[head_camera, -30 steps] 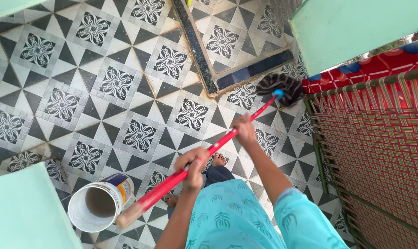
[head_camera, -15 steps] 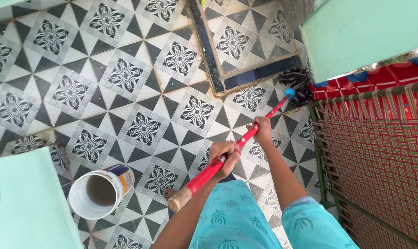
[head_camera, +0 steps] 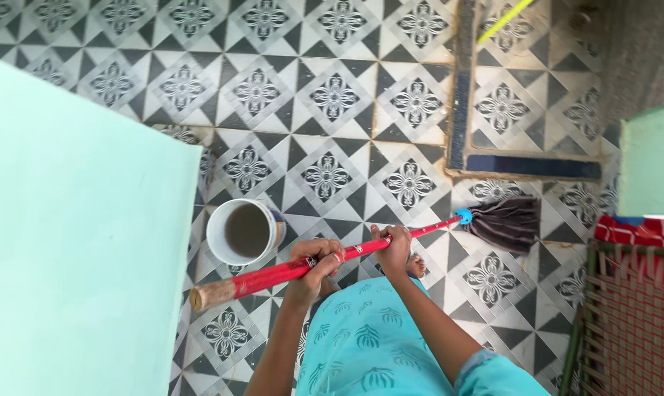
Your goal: The person mops a tiled floor using a mop with a red handle and a black yarn head, dipping it into a white bucket of water and moving it across the surface.
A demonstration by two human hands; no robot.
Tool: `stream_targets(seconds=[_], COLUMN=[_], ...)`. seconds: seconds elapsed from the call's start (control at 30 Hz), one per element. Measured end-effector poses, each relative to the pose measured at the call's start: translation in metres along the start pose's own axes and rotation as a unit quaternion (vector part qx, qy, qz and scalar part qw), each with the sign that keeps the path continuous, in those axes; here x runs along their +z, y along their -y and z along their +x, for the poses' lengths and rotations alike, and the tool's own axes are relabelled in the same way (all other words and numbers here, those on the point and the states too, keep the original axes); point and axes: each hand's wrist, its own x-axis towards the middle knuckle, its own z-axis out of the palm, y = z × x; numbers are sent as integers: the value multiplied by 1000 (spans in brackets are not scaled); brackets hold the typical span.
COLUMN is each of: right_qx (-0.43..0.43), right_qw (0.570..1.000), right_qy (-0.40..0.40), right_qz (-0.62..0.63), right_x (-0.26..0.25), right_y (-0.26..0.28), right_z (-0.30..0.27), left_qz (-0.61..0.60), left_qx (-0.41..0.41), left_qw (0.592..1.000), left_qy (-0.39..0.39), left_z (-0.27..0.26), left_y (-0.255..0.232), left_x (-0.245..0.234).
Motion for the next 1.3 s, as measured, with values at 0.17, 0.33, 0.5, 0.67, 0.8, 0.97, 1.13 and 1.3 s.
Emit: stream_targets(seconds=[0.17,0.33,0.5,0.67,0.8,0.97,1.13,1.3], right_qx=[-103,-187,-279,-313,-281,-248,-227,-175], right_qw=[990,956,868,793,787,816,833,833], right_qy=[44,152,361,495,534,516,503,525], right_qz=[83,165,194,167,126,77,37,10], right_x=[89,190,266,280,266,203,146,85], right_y=[83,175,231,261,271,237,193,137], right_z=[-1,-40,-86,-108,-106,-87,-65,-40], left_qz=[41,90,213,136,81,57,16,-65], left_qx=[56,133,177,246,295,248,237,219], left_qw=[994,959,888,811,793,785,786,774], left_qy=[-87,-232,-367,-513,-527,-564,-572,-590], left_z=[-23,-82,-145,-153,-131,-113,-98,-70], left_y=[-64,-119,-137,-140,-167,-160,-142,-102], left_x=[-68,-128,-153,-154,-181,-136,-101,-72])
